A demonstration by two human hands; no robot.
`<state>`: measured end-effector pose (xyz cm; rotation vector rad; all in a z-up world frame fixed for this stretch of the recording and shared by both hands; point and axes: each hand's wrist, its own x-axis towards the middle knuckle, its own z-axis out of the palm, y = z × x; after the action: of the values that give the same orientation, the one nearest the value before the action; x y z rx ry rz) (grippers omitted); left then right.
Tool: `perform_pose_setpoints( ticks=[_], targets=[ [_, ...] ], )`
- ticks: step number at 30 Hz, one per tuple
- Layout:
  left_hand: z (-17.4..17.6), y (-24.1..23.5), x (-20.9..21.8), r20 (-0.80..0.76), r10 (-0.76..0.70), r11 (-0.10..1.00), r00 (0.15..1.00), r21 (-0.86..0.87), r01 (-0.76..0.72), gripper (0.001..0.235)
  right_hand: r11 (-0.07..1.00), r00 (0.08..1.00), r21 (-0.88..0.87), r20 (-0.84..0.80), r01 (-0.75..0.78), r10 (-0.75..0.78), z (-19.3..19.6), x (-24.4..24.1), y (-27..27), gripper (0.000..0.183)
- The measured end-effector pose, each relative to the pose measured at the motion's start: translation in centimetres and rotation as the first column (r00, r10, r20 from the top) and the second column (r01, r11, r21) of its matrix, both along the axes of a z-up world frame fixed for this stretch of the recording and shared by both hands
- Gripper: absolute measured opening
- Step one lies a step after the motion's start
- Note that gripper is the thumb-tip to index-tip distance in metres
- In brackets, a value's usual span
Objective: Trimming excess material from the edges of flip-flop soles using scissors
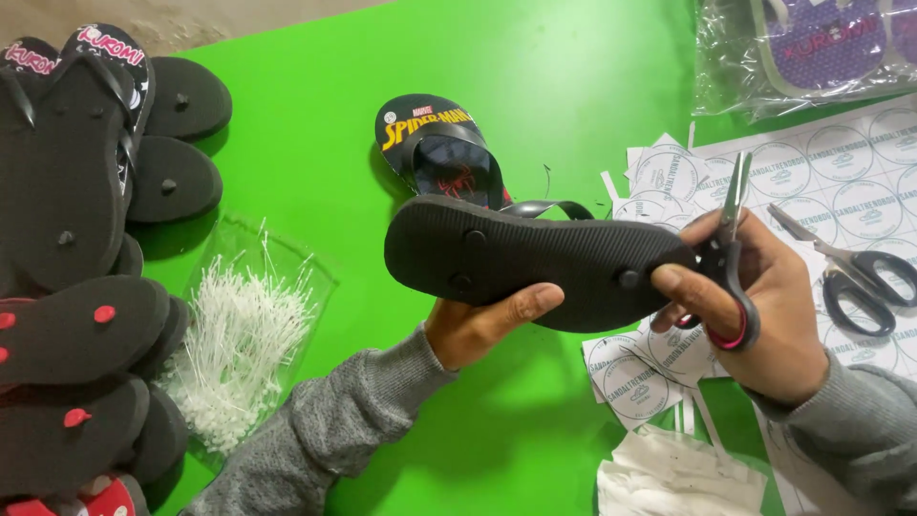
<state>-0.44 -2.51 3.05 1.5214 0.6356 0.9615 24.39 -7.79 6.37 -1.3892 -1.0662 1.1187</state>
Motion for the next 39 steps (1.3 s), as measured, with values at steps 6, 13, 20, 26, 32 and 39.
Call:
perform_pose_setpoints(
  ticks=[6, 13, 20, 26, 32, 39],
  targets=[
    [0.1, 0.1, -0.4, -0.018, 0.021, 1.0, 1.0, -0.013, -0.021, 0.032, 0.994, 0.996, -0.077, 0.033, -0.082, 0.084, -0.3, 0.4, 0.0, 0.035],
    [-1.3, -0.5, -0.2, 0.089, 0.147, 0.987, 0.985, -0.071, -0.141, 0.033, 0.988, 0.993, -0.103, 0.007, -0.113, 0.115, -0.7, 0.4, 0.0, 0.04],
    [0.9, -0.7, -0.5, 0.284, -0.073, 0.955, 0.956, -0.257, 0.15, 0.08, 0.991, 0.999, -0.124, -0.005, -0.052, 0.052, -0.4, 0.5, 0.4, 0.033],
    [-0.4, -0.8, 0.1, 0.3, -0.064, 0.9, 0.952, -0.394, 0.185, 0.097, 0.976, 0.978, -0.215, -0.207, -0.037, -0.008, -1.2, 1.2, 0.7, 0.037],
    [-1.6, -0.1, 0.1, 0.26, 0.014, 0.937, 0.966, -0.34, 0.077, 0.096, 0.96, 0.964, -0.245, -0.256, -0.137, 0.072, -1.4, 1.5, 0.8, 0.038],
    [-1.7, -0.5, -0.5, 0.255, -0.064, 0.993, 0.965, -0.077, 0.086, 0.125, 0.916, 0.981, -0.361, -0.142, -0.173, 0.129, -0.6, 0.9, 0.9, 0.032]
  ],
)
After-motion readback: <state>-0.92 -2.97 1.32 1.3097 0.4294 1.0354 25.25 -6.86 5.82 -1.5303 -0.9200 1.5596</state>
